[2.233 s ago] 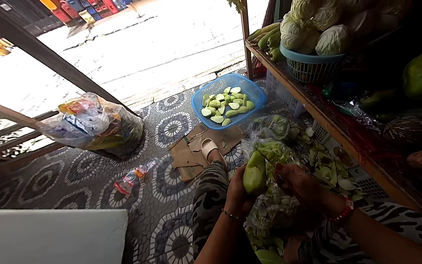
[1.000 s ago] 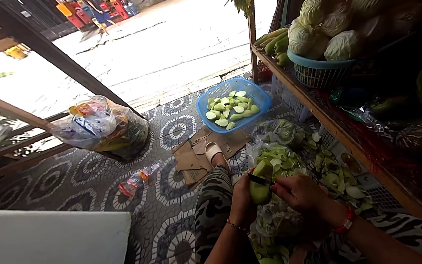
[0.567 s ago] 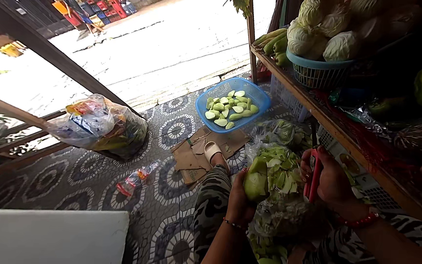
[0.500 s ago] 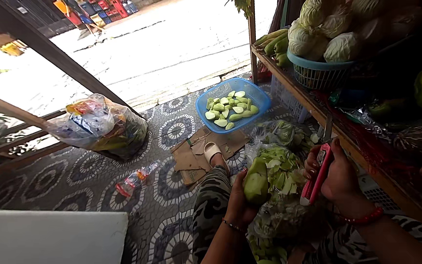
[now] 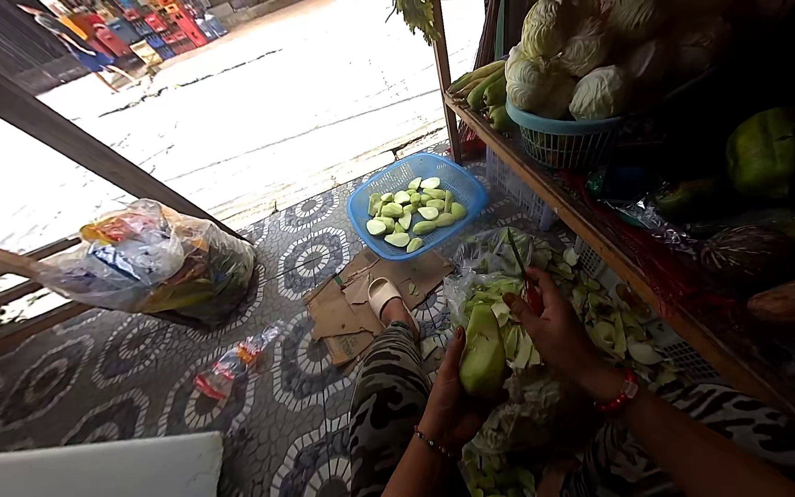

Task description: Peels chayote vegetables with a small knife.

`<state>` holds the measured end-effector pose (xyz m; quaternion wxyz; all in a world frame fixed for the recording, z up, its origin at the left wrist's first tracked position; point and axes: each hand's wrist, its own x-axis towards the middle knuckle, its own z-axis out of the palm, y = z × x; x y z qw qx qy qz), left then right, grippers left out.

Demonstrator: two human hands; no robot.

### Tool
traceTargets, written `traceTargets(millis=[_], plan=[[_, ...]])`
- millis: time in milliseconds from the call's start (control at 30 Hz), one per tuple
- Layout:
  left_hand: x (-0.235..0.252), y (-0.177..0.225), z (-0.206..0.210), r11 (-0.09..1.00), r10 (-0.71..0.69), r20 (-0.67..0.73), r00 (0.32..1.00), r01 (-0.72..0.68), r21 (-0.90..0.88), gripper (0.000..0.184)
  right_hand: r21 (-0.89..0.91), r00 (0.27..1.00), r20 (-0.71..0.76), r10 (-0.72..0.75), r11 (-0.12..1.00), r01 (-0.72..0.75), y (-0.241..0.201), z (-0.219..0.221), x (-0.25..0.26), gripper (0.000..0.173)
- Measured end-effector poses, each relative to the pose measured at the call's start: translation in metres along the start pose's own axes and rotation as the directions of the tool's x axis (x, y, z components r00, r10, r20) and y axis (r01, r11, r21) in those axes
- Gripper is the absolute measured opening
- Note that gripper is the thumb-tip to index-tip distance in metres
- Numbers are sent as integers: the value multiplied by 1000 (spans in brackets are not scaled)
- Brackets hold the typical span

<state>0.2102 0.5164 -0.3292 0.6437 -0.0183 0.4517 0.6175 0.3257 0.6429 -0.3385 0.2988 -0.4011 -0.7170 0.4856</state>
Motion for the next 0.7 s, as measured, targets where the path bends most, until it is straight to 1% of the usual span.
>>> traceTargets(millis=[33, 67, 100, 133, 200, 233, 267, 300, 333, 367, 400, 433, 467, 500, 533, 600, 633, 667, 700], plan=[[0, 1, -4, 1000, -1, 53, 999, 2, -24, 50, -6, 999, 4, -40, 999, 40, 2, -7, 4, 54], [0, 1, -9, 999, 3, 106, 994, 2, -52, 46, -34, 993, 31, -116, 993, 117, 4, -14, 5, 50], [0, 2, -12, 998, 3, 142, 990, 7, -70, 44, -84, 971, 76, -227, 969, 233, 7, -20, 4, 50], [0, 4, -14, 997, -5, 163, 987, 17, -75, 42, -146, 926, 129, -354, 917, 370, 10, -23, 1, 53], [-2, 5, -16, 997, -38, 192, 981, 50, -58, 35, -275, 783, 229, -579, 733, 622, 17, -25, -5, 57], [-3, 5, -18, 997, -56, 224, 973, 68, -47, 34, -327, 707, 260, -657, 629, 705, 21, -24, -6, 58], [-3, 4, -21, 996, -75, 272, 959, 88, -33, 37, -367, 651, 281, -705, 548, 752, 24, -23, -7, 59], [-4, 4, -23, 994, -99, 314, 944, 107, -8, 39, -399, 631, 282, -723, 509, 763, 26, -23, -7, 59], [-4, 4, -25, 992, -120, 349, 930, 121, 19, 42, -427, 648, 259, -717, 516, 742, 27, -24, -8, 59], [-4, 5, -26, 991, -133, 380, 915, 126, 43, 48, -453, 700, 217, -681, 565, 690, 28, -27, -7, 58], [-3, 5, -27, 990, -138, 416, 899, 125, 59, 56, -458, 783, 179, -596, 654, 602, 28, -31, -5, 57], [-4, 5, -27, 990, -139, 435, 890, 121, 69, 61, -442, 867, 171, -469, 750, 493, 26, -37, -2, 58], [-5, 5, -26, 991, -132, 429, 894, 115, 64, 64, -420, 915, 178, -361, 813, 403, 25, -42, 1, 59], [-6, 5, -25, 993, -115, 399, 910, 102, 52, 64, -396, 936, 169, -308, 849, 350, 22, -45, 2, 61], [-7, 5, -23, 997, -83, 353, 932, 79, 28, 64, -360, 943, 135, -303, 872, 332, 18, -46, 0, 63], [-7, 4, -21, 1000, 1, 231, 973, 6, -30, 60, -260, 921, -12, -388, 891, 372, 13, -40, -8, 62], [-5, 4, -21, 998, 43, 173, 984, -34, -52, 55, -178, 899, -95, -427, 896, 407, 14, -34, -10, 54], [-3, 4, -21, 995, 74, 126, 989, -66, -71, 48, -24, 907, -154, -392, 919, 393, 13, -26, -12, 41], [-1, 4, -20, 992, 88, 89, 992, -80, -94, 41, 191, 955, -179, -236, 944, 269, 7, -16, -13, 28]])
